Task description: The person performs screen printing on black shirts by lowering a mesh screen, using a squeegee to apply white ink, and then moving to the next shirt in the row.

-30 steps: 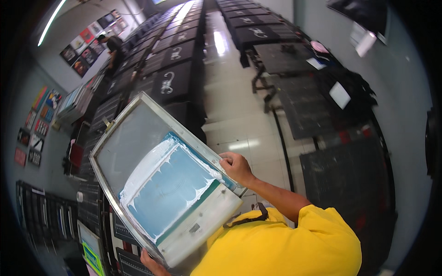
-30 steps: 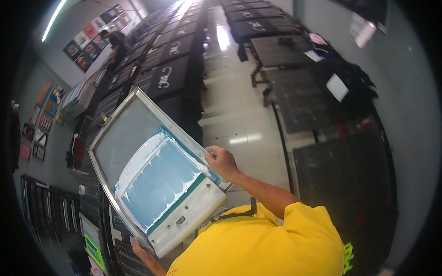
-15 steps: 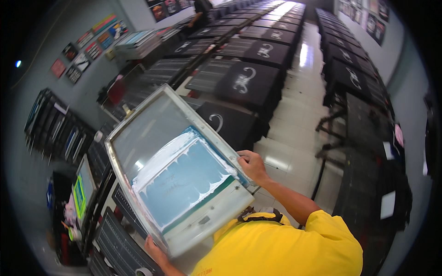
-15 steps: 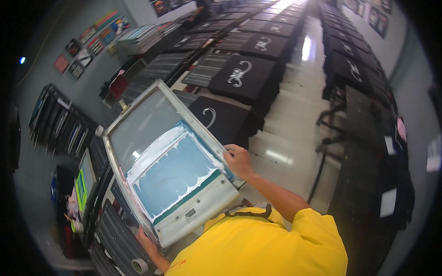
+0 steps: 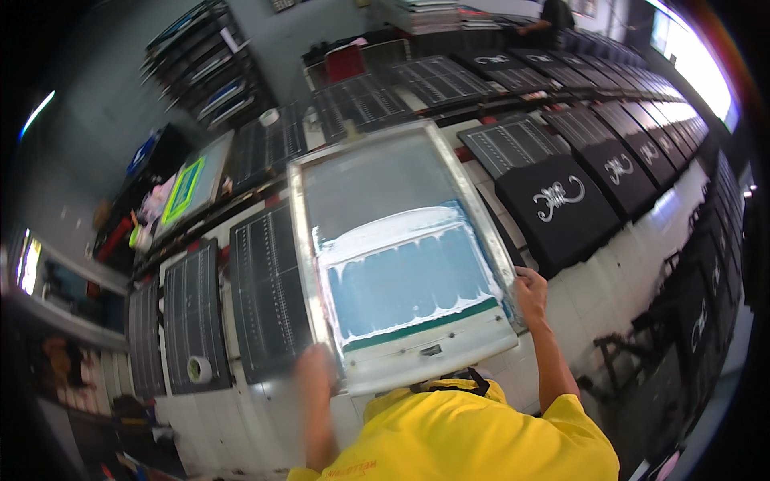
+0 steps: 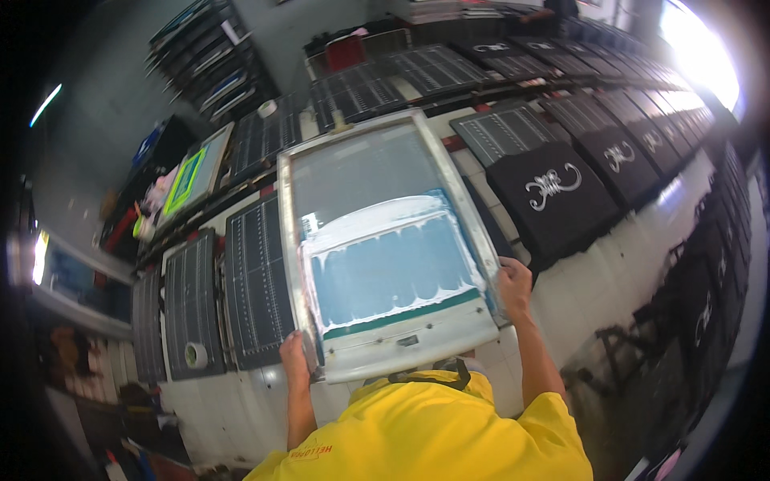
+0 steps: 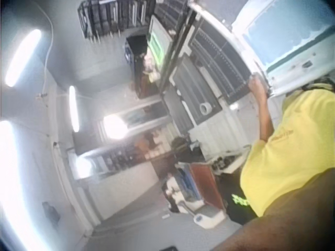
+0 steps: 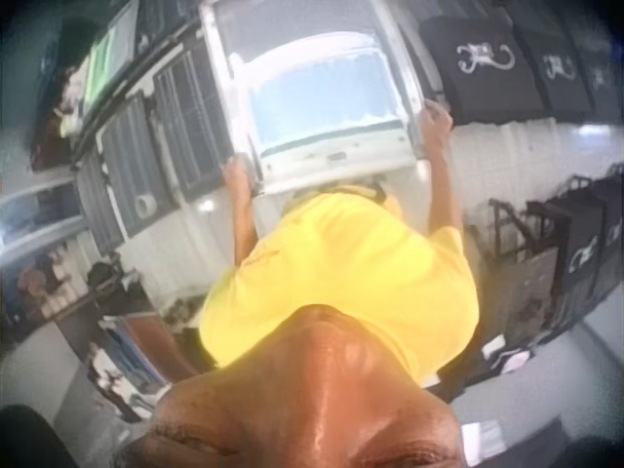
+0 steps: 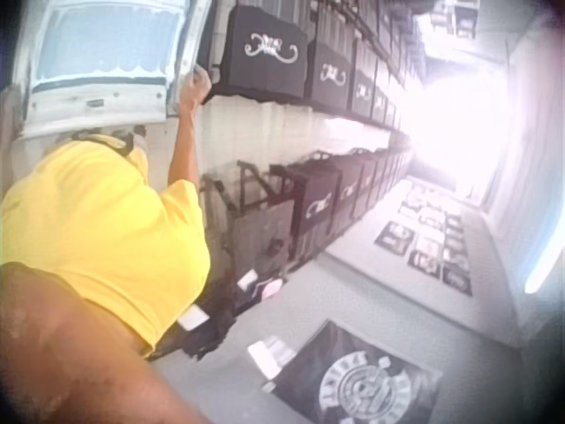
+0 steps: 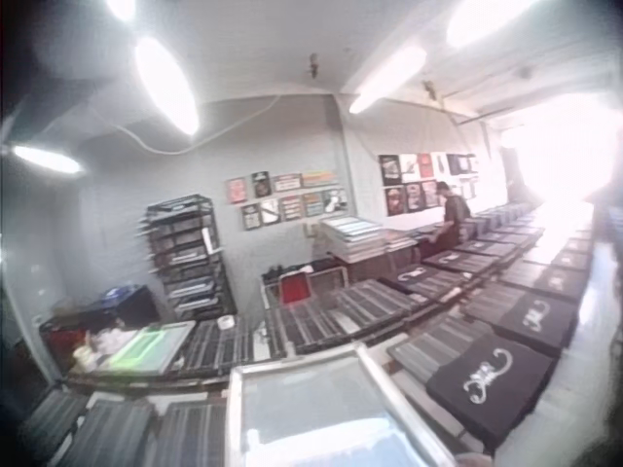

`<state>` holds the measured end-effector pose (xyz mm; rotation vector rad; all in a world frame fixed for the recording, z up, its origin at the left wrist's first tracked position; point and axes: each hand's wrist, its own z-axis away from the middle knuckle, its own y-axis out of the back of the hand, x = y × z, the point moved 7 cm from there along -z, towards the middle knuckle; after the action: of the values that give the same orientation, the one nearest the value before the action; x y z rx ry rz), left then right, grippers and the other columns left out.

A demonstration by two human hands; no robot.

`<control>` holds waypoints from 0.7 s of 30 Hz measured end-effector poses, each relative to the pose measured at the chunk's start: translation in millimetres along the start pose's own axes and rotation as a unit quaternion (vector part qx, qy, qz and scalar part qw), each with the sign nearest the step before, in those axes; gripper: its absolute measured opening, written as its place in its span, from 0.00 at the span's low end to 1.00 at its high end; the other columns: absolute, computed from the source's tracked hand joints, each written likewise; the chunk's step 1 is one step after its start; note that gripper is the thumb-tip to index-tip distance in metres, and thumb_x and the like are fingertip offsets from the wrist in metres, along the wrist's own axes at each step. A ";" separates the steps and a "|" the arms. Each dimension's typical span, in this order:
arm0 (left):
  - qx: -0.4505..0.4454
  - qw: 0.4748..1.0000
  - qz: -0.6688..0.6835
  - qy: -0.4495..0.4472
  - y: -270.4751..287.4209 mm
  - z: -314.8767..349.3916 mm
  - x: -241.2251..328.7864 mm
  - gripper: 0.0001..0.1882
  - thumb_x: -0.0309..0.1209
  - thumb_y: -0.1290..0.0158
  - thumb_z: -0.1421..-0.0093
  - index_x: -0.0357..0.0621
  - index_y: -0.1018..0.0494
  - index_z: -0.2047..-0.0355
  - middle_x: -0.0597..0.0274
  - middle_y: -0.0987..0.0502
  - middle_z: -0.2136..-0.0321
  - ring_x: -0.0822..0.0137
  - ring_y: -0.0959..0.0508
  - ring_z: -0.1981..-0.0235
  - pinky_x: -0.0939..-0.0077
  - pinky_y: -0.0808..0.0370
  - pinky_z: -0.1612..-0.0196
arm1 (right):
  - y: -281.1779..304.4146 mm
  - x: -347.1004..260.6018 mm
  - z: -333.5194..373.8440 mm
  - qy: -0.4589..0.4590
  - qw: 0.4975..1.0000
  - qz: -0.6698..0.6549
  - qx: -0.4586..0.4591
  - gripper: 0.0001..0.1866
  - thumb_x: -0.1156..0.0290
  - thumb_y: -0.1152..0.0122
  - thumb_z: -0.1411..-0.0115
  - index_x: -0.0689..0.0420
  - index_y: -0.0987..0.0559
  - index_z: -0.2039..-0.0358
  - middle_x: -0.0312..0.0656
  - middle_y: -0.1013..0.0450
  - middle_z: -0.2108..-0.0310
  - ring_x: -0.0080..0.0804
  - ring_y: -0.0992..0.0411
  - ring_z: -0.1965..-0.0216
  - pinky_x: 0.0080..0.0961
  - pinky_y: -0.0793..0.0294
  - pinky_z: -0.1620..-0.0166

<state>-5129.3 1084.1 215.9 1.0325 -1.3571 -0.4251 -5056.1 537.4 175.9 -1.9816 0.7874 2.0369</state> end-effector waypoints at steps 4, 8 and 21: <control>0.009 0.969 0.204 0.141 -25.5 12.7 17.8 0.17 0.37 0.52 0.37 0.34 0.23 0.63 0.46 0.23 0.72 0.60 0.23 0.68 0.67 0.29 0.62 | 16.1 18.1 -32.0 0.011 0.999 0.038 -0.013 0.15 0.81 0.46 0.46 0.67 0.20 0.57 0.42 0.22 0.72 0.23 0.27 0.72 0.19 0.28 0.67; 0.057 0.954 0.273 0.107 -54.2 21.6 28.8 0.17 0.37 0.50 0.38 0.31 0.25 0.68 0.56 0.28 0.80 0.71 0.31 0.75 0.70 0.34 0.70 | 22.8 7.6 -49.1 0.014 0.998 0.041 -0.034 0.16 0.83 0.48 0.46 0.68 0.20 0.58 0.42 0.22 0.70 0.21 0.27 0.71 0.18 0.29 0.65; 0.069 0.950 0.290 0.094 -66.1 3.8 0.5 0.21 0.35 0.47 0.40 0.32 0.39 0.82 0.61 0.42 0.86 0.73 0.43 0.79 0.68 0.42 0.75 | 2.3 25.6 -62.1 0.043 0.998 0.025 -0.039 0.16 0.83 0.50 0.47 0.70 0.20 0.59 0.42 0.22 0.70 0.21 0.27 0.71 0.16 0.29 0.66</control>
<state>-5112.9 1047.9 162.9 0.7152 -1.4533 0.2061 -5005.5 499.1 153.8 -2.1251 0.7945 2.0516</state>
